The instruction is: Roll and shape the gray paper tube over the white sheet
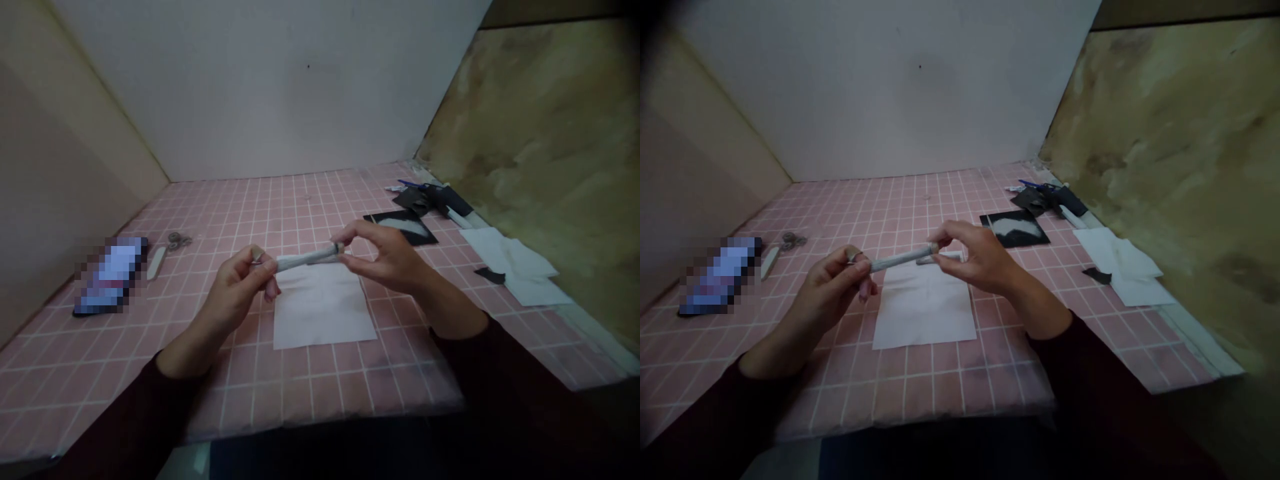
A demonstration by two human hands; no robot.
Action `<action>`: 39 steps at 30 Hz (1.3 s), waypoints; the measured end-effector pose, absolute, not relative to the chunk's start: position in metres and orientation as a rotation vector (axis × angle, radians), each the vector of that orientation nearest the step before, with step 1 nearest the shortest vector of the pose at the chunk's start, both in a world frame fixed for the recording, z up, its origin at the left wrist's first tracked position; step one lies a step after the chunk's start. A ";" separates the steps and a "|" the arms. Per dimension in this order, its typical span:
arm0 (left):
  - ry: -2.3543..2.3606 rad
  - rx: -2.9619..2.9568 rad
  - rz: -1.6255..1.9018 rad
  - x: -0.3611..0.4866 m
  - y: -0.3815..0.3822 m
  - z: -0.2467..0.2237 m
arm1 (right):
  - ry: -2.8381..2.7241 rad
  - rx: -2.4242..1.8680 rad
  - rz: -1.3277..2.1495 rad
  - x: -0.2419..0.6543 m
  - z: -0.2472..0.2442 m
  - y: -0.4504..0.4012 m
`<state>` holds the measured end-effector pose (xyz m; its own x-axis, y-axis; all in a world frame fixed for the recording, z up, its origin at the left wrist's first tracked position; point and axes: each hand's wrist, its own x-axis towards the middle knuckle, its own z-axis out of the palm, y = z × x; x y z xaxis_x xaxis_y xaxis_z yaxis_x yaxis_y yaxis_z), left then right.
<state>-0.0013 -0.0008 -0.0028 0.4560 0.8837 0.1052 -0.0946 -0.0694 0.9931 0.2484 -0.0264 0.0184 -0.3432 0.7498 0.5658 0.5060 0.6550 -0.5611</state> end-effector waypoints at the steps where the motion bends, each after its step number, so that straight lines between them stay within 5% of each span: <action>1: 0.762 1.379 0.911 0.000 -0.001 -0.004 | -2.006 -0.975 0.336 0.247 0.018 -0.027; 10: 0.826 1.234 0.906 0.001 0.001 0.001 | -1.959 -1.023 0.294 0.256 0.024 -0.028; 21: 0.778 1.087 0.938 -0.001 0.005 0.004 | -1.912 -0.968 0.765 0.260 0.015 -0.020; 32: 0.847 1.084 0.874 -0.003 0.007 -0.002 | -2.131 -0.929 0.272 0.248 0.010 -0.023; 39: 0.802 1.337 0.924 -0.001 0.004 -0.003 | -2.029 -1.024 0.537 0.245 0.005 -0.023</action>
